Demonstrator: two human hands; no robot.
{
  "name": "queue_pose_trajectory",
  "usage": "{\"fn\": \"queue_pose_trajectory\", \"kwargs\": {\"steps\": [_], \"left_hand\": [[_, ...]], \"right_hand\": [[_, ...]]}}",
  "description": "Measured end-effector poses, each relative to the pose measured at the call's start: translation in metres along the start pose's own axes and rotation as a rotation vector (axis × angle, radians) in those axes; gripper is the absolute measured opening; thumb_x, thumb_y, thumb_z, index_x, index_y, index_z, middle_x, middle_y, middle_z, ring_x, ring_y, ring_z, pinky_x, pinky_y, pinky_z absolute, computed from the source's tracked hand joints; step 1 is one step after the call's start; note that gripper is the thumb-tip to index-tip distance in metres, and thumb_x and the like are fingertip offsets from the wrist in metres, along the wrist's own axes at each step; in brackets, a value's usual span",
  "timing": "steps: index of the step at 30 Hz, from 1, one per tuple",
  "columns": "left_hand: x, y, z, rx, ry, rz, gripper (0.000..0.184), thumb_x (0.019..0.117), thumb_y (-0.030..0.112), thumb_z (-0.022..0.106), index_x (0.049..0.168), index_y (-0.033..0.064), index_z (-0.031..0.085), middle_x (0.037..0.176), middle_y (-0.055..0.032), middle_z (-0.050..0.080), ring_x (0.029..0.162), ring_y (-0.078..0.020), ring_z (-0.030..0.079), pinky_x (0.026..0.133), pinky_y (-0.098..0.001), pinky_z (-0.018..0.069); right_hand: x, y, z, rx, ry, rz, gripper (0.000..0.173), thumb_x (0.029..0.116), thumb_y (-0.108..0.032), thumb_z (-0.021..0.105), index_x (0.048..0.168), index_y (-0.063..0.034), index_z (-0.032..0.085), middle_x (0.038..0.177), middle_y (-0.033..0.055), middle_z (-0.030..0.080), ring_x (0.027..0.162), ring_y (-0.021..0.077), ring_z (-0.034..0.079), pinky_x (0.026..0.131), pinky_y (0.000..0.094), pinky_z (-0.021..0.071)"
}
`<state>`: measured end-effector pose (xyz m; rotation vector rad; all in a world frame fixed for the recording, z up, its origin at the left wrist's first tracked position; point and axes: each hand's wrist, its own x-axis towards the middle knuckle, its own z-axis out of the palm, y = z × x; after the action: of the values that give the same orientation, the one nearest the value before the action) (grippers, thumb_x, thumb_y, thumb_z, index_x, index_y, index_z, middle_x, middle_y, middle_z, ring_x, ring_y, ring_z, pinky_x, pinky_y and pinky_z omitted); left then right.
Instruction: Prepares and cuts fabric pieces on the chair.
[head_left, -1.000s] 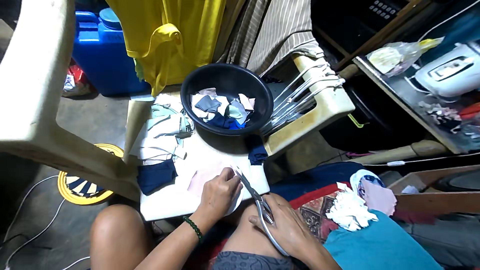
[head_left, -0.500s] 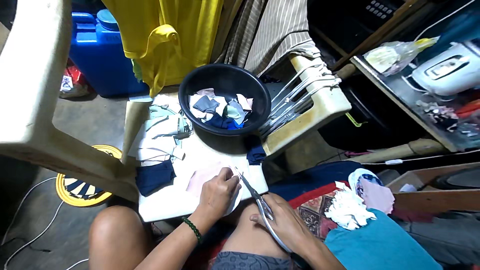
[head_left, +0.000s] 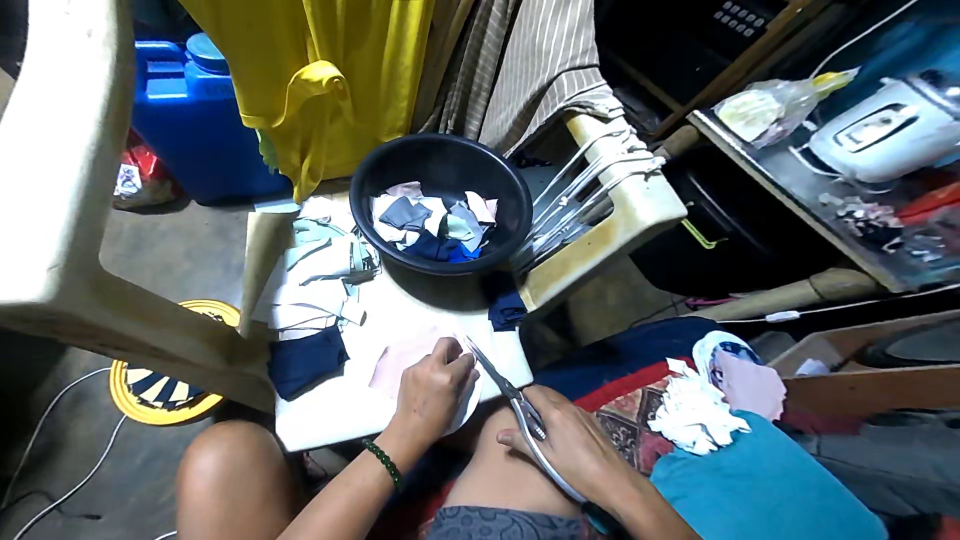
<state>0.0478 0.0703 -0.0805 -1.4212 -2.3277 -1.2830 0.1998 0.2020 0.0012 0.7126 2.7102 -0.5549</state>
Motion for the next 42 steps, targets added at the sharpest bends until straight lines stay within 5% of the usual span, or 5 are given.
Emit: {"fn": "queue_pose_trajectory", "kwargs": {"steps": [7, 26, 30, 36, 42], "left_hand": [[-0.001, 0.000, 0.001, 0.000, 0.007, 0.006, 0.015, 0.0922, 0.018, 0.069, 0.095, 0.0084, 0.080, 0.099, -0.0146, 0.072, 0.068, -0.0232, 0.071, 0.054, -0.0356, 0.0573], [0.000, 0.000, 0.000, -0.008, -0.003, -0.002, 0.014, 0.0923, 0.018, 0.070, 0.095, 0.0081, 0.080, 0.101, -0.0147, 0.072, 0.069, -0.0239, 0.071, 0.055, -0.0373, 0.0582], [0.000, -0.001, 0.000, -0.003, -0.010, -0.005, 0.015, 0.0931, 0.019, 0.070, 0.097, 0.0082, 0.080, 0.102, -0.0149, 0.072, 0.069, -0.0248, 0.071, 0.055, -0.0383, 0.0580], [0.002, 0.002, -0.001, 0.073, -0.057, 0.023, 0.019, 0.0957, 0.017, 0.065, 0.106, 0.0117, 0.080, 0.104, -0.0174, 0.070, 0.066, -0.0274, 0.069, 0.052, -0.0395, 0.0563], [0.001, 0.005, -0.009, 0.100, -0.110, -0.005, 0.022, 0.0952, 0.015, 0.066, 0.111, 0.0124, 0.080, 0.112, -0.0212, 0.070, 0.071, -0.0362, 0.071, 0.053, -0.0510, 0.0566]], "right_hand": [[0.000, 0.001, 0.001, 0.025, 0.033, -0.011, 0.057, 0.0914, -0.051, 0.071, 0.103, 0.0045, 0.067, 0.086, 0.0221, 0.067, 0.085, 0.0398, 0.069, 0.077, 0.0548, 0.0537], [0.006, 0.006, -0.005, 0.152, -0.068, 0.030, 0.057, 0.0928, -0.048, 0.072, 0.118, 0.0031, 0.066, 0.098, 0.0227, 0.069, 0.094, 0.0386, 0.068, 0.086, 0.0555, 0.0525], [0.011, 0.011, -0.016, 0.304, -0.139, 0.099, 0.059, 0.0957, -0.054, 0.065, 0.121, -0.0012, 0.063, 0.091, 0.0151, 0.065, 0.084, 0.0287, 0.063, 0.078, 0.0489, 0.0506], [0.000, 0.033, -0.021, 0.803, -0.146, -0.003, 0.046, 0.0980, -0.052, 0.053, 0.111, -0.0086, 0.059, 0.065, -0.0094, 0.047, 0.048, 0.0001, 0.046, 0.046, 0.0164, 0.0406], [-0.036, 0.056, 0.006, 0.974, 0.466, 0.128, 0.027, 0.0970, -0.022, 0.060, 0.115, -0.0019, 0.060, 0.067, -0.0099, 0.052, 0.049, -0.0039, 0.046, 0.047, 0.0141, 0.0421]]}}
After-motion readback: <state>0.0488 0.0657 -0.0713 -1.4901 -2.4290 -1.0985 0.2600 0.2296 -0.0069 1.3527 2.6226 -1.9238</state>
